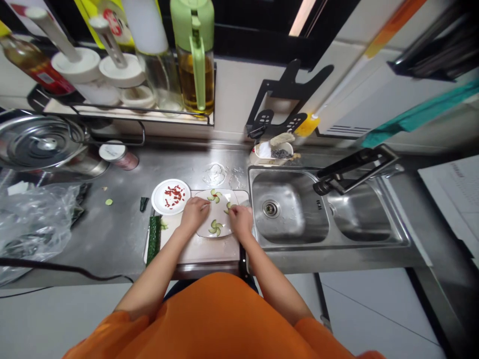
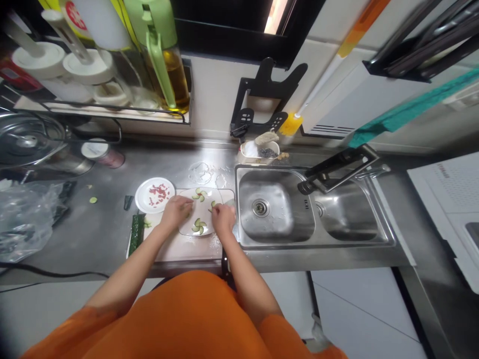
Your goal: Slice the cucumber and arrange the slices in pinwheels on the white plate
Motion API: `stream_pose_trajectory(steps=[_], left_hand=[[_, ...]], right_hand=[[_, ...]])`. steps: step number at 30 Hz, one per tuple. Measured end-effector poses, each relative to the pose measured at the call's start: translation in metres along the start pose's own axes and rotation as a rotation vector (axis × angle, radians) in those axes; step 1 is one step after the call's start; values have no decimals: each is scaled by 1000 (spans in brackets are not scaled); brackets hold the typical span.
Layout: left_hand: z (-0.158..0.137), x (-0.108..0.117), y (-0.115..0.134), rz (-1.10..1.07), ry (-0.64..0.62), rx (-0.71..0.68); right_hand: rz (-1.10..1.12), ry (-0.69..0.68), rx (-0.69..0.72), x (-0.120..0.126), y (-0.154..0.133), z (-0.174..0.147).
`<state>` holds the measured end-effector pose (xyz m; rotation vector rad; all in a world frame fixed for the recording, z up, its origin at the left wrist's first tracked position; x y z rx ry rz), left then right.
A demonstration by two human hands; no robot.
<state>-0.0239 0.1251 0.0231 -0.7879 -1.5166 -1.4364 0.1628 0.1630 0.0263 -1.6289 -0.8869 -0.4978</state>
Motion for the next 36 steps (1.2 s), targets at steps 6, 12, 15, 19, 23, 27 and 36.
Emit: stream_pose_trajectory(steps=[6, 12, 15, 19, 23, 27, 36], left_hand=[[3, -25, 35, -23, -92, -170], [9, -40, 52, -13, -175, -268], [11, -43, 54, -12, -198, -285], [12, -45, 55, -6, -211, -299], [13, -48, 54, -7, -218, -307], [14, -49, 54, -1, -222, -311], [16, -50, 55, 30, -227, -335]], right_hand=[[11, 66, -23, 2, 19, -5], [24, 67, -6, 1, 13, 2], [10, 55, -16, 2, 12, 3], [-8, 37, -26, 1, 13, 3], [-18, 48, -31, 0, 14, 3], [-18, 49, -40, 1, 14, 3], [-44, 43, -87, 2, 9, 2]])
Point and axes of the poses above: each hand's wrist, its own z-axis towards the middle knuckle, its own x-axis out of the back of the hand, y = z × x, the point moved 4 cm from there along z, towards the middle knuckle, and after that the axes turned 14 degrees about z, right-handed, at the moved point
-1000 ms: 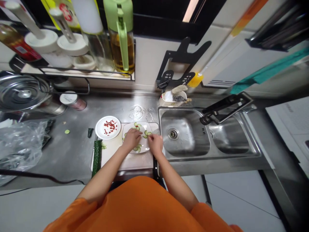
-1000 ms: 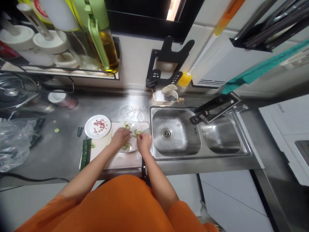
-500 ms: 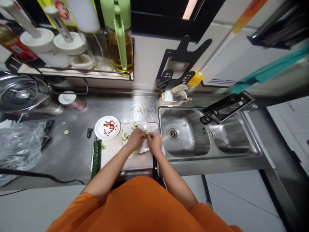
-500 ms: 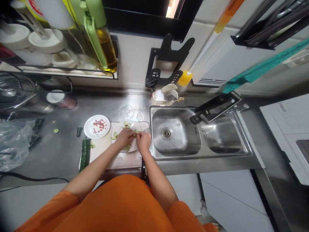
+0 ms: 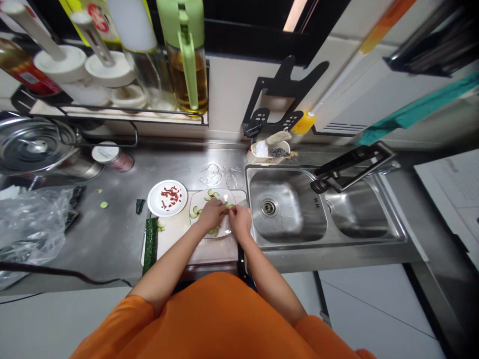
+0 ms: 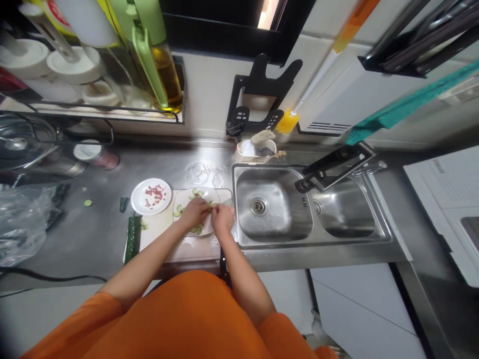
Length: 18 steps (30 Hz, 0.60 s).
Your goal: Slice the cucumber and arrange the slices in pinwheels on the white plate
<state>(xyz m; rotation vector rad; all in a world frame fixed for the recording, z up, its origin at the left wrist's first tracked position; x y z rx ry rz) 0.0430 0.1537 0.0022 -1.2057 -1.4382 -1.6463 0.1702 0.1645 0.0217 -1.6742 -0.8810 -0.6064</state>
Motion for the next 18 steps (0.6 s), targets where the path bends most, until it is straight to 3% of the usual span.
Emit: stream_pose_trajectory(steps=[18], left_hand=[[1, -1, -2, 18, 31, 5]], right_hand=[[102, 21, 87, 3, 9, 2]])
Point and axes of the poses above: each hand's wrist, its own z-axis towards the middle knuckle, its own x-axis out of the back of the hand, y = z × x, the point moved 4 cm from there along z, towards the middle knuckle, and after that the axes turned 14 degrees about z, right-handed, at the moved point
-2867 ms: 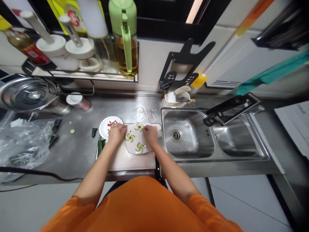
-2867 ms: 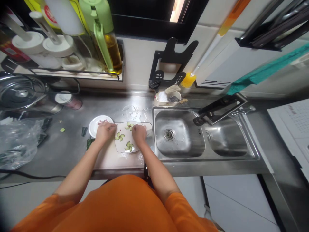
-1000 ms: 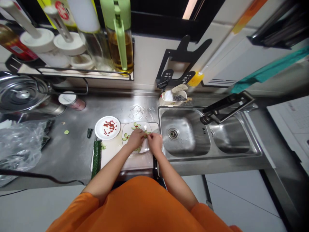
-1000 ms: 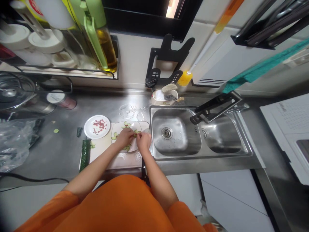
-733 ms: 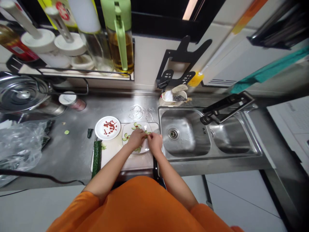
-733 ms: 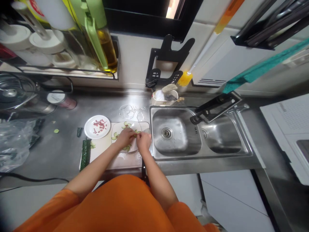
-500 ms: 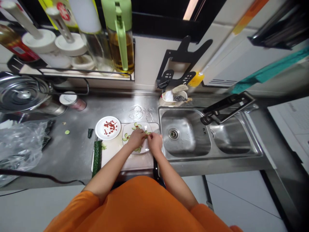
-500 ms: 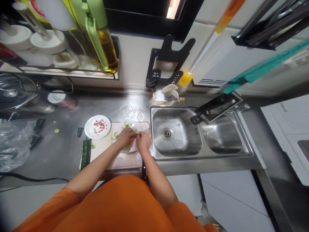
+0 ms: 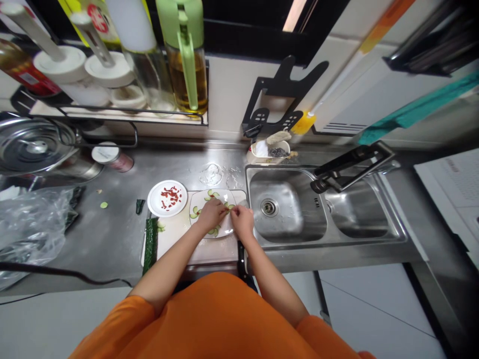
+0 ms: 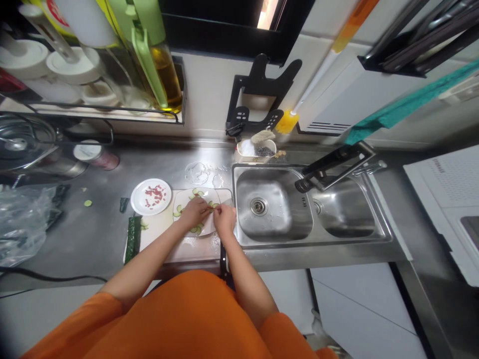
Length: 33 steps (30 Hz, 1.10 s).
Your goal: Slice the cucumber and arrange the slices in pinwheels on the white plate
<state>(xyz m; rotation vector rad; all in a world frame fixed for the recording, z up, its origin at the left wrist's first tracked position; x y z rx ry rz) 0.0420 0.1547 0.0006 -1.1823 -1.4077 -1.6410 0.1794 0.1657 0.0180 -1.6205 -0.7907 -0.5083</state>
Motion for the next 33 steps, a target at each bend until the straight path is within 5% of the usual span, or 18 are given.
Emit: stream_pose_trajectory(steps=[33], left_hand=[[3, -3, 4, 52, -1, 16]], right_hand=[[23, 17, 91, -4, 0, -1]])
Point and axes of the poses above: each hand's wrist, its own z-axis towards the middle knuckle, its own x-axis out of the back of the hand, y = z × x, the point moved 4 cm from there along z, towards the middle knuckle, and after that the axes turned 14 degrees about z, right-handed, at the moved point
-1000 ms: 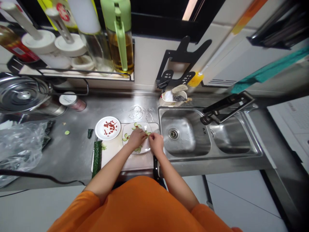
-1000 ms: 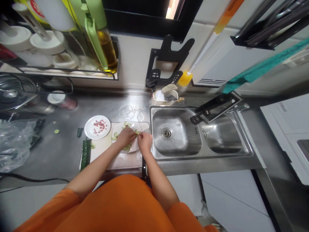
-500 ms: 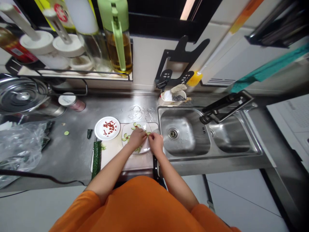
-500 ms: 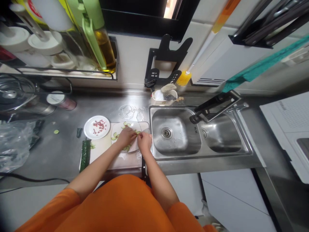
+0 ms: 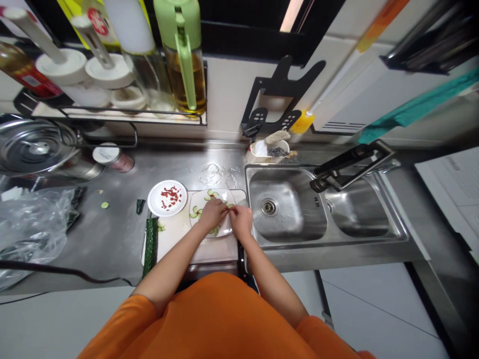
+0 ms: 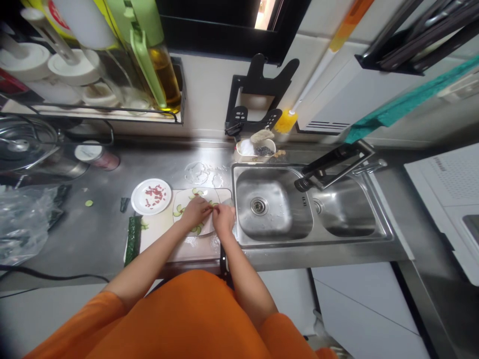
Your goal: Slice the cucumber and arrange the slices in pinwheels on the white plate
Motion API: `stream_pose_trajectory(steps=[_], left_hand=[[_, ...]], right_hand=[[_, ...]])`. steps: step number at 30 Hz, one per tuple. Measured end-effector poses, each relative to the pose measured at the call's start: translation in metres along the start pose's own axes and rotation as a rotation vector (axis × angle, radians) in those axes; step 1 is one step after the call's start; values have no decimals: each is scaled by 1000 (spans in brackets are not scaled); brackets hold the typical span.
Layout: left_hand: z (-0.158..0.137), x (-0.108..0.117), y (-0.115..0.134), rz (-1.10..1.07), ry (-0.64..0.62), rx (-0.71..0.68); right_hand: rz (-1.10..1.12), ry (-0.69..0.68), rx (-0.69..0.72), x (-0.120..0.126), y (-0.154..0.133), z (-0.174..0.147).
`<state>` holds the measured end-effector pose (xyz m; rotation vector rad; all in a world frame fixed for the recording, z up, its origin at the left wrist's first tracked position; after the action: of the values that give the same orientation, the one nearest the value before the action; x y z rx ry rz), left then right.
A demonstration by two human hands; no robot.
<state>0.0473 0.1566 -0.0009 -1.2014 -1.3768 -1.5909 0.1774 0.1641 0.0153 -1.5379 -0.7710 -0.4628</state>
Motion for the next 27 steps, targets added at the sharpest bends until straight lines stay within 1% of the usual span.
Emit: stream_pose_trajectory(steps=[5, 13, 17, 22, 25, 27], left_hand=[[-1, 2, 0, -9, 31, 3], [-2, -2, -3, -28, 47, 16], [-2, 2, -3, -29, 59, 22], [-10, 19, -3, -43, 126, 47], [-24, 34, -16, -58, 175, 134], [-37, 45, -32, -42, 190, 232]], right_hand=[[21, 13, -1, 0, 3, 0], [4, 3, -22, 2, 2, 1], [-1, 7, -20, 2, 3, 1], [5, 27, -23, 8, 2, 0], [26, 53, -15, 12, -1, 0], [34, 62, -21, 13, -2, 0]])
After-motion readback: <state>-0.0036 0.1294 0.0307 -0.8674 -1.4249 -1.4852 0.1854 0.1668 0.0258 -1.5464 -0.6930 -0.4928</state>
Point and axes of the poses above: each hand's wrist, its own z-axis towards the middle knuckle, its own x-axis out of the back of the hand, y = z × x, the point moved 4 cm from there along z, towards the middle knuckle, and after that the axes turned 14 degrees about z, right-handed, at the moved point
